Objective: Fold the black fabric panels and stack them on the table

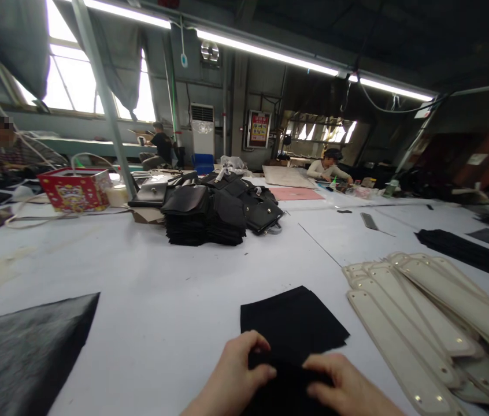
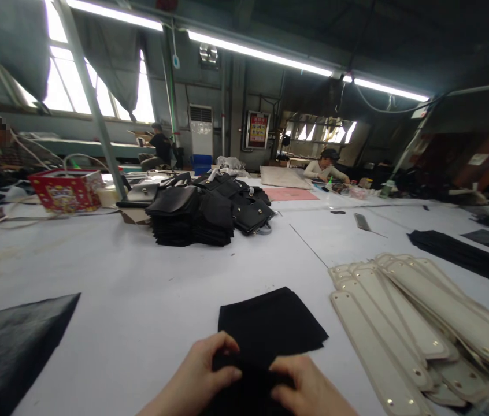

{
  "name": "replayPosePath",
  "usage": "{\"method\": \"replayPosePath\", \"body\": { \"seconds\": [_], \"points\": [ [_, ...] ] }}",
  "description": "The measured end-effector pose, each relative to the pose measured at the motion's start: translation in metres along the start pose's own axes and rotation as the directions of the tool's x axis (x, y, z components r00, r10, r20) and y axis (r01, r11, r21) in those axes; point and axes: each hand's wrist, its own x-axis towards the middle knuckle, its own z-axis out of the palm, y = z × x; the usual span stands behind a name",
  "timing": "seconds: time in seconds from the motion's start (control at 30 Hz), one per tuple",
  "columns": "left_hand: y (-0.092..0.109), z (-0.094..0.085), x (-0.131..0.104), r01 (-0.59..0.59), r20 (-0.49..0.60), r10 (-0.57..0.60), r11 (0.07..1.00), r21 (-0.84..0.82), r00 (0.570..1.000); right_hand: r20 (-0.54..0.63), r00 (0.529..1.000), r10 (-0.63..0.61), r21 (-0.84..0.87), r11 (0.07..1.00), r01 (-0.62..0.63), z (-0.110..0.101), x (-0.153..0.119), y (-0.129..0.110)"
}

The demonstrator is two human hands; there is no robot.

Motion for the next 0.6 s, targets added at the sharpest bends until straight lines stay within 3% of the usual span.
{"method": "replayPosePath", "body": {
  "seconds": [0.03,0.1,0.17,0.33,0.43,0.6],
  "points": [
    [-0.002,0.004,0.012,-0.004,-0.028,0.005,1.000,0.028,1.000,-0.026,0.999,-0.020,-0.153,0.988,0.016,-0.016,0.011,-0.002],
    [-0.006,0.013,0.039,-0.025,-0.083,0.035,0.992,0.120,0.996,-0.091,0.995,-0.049,-0.492,0.871,-0.002,-0.042,0.041,-0.003],
    [-0.011,0.020,0.063,-0.025,-0.120,0.060,0.963,0.268,0.991,-0.139,0.989,-0.056,-0.609,0.792,-0.041,-0.056,0.074,0.001],
    [-0.018,0.025,0.092,0.076,-0.137,-0.007,0.861,0.503,0.991,-0.178,0.978,-0.111,-0.694,0.719,-0.045,-0.048,0.131,0.026],
    [-0.018,0.023,0.094,0.092,-0.139,-0.018,0.832,0.547,0.990,-0.188,0.969,-0.160,-0.703,0.711,-0.019,-0.039,0.135,0.041],
    [-0.017,0.024,0.096,0.030,-0.125,0.059,0.789,0.614,0.990,-0.216,0.947,-0.236,-0.707,0.707,0.015,-0.038,0.130,0.054]
  ]
}}
